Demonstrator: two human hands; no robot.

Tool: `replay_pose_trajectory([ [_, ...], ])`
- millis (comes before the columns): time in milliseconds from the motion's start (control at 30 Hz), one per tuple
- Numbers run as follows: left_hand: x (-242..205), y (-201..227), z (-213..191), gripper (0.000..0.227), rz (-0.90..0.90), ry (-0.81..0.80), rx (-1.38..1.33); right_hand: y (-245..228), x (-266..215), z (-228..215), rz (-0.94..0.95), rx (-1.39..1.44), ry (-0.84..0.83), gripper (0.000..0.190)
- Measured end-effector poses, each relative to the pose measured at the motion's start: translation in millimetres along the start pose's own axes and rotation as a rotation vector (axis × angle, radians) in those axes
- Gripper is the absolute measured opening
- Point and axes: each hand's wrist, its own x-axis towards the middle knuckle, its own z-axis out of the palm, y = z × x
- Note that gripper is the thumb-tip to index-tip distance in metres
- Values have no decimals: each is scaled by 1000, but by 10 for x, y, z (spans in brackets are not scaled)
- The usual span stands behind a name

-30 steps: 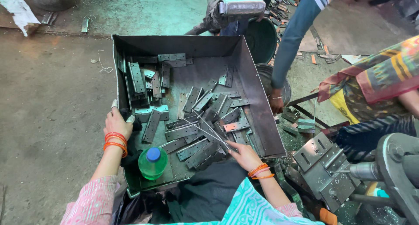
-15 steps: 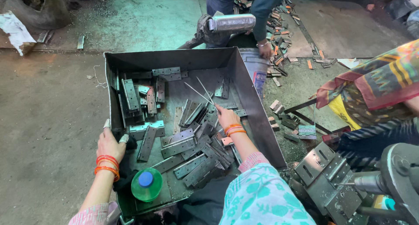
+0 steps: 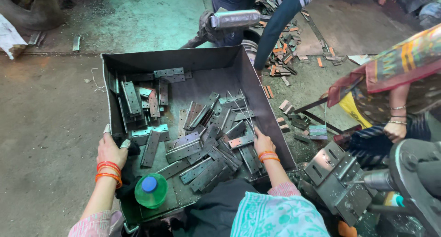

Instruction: The person sits on the floor and repeatedly picks up rectangular metal pieces from a bin, places them into a press machine, and operates the lever to process them. The person handles the metal pieces one at a time and returns them to the bin after processing.

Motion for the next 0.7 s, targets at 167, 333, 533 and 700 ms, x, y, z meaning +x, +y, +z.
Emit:
replay_pose_trajectory([
  [167,12,-14,43,86,18,16,-5,270,-738,116,37,1,-57,56],
  [333,20,30,1,91,28,27,8,358,-1080,25,75,52,-41,55],
  [533,24,-26,45,91,76,45,-40,653,-1627,-79,126,97,-13,57],
  [700,84,-128,101,86,94,61,-16,703,-2233,-141,187,62,-34,57],
])
